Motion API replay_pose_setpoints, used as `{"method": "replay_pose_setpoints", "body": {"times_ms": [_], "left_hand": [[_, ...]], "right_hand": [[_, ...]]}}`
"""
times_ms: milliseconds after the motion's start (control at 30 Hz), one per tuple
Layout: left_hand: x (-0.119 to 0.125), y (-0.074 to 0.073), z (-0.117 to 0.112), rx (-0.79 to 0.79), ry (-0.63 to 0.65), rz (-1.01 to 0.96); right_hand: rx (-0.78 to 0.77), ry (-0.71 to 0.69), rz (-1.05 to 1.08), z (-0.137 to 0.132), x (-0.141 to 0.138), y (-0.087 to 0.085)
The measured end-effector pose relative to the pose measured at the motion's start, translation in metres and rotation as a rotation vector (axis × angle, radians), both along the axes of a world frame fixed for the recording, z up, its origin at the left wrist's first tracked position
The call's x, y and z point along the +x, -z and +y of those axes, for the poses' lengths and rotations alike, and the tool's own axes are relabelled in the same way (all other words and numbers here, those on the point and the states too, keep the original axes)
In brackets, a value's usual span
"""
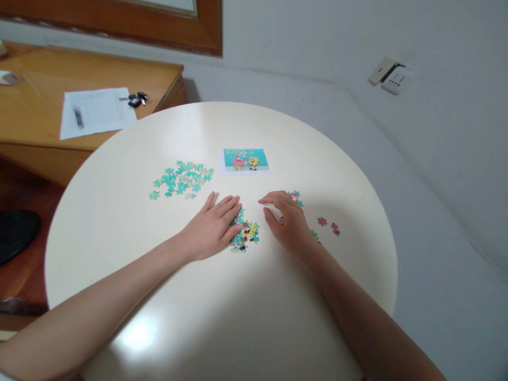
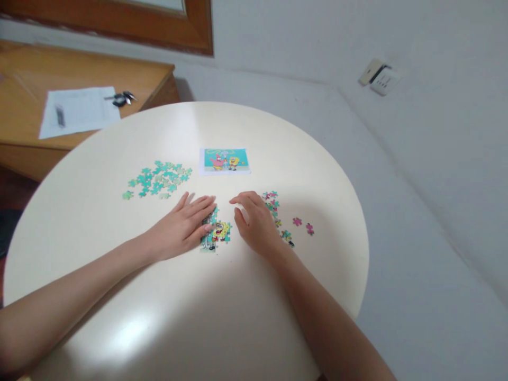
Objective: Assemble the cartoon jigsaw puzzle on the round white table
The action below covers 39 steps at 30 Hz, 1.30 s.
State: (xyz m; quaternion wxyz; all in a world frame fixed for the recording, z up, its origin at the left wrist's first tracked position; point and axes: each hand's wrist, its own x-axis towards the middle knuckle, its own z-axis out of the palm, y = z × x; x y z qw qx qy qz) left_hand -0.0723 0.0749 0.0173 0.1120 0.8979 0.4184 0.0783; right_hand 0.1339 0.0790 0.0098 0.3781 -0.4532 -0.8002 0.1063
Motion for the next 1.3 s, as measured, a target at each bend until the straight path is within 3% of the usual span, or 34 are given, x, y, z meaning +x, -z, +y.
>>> {"method": "replay_pose_setpoints", "body": {"times_ms": [167,333,567,767,833,1067,1167,1300], "left_hand": [[0.005,-0.005,-0.011,0.072,0.074,-0.066],[0.01,0.006,-0.024,0.031,0.238,-0.001],[0.017,0.007,-0.022,0.104,0.154,-0.046],[0.02,0.01,-0.021,0.08,0.18,-0.031],[0.016,0.007,-0.018,0.093,0.118,-0.087],[-0.01,0.007,0.015,0.189,-0.339,-0.417],[-0.012,0.011,0.023,0.162,-0.427,-0.524],[-0.009,0.013,0.025,0.122,-0.455,-0.602]], "right_hand": [[-0.003,0.018,0.002,0.001,0.002,0.001],[-0.001,0.015,-0.003,0.001,0.003,0.002],[-0.009,0.027,0.016,0.003,0.005,0.002],[0.03,0.063,0.015,0.007,0.008,0.004],[0.042,0.088,0.025,0.01,0.012,0.005],[0.081,0.15,-0.018,0.001,0.008,-0.006],[0.041,0.088,-0.155,-0.018,-0.017,-0.012],[-0.094,-0.071,-0.389,-0.038,-0.049,-0.003]]}}
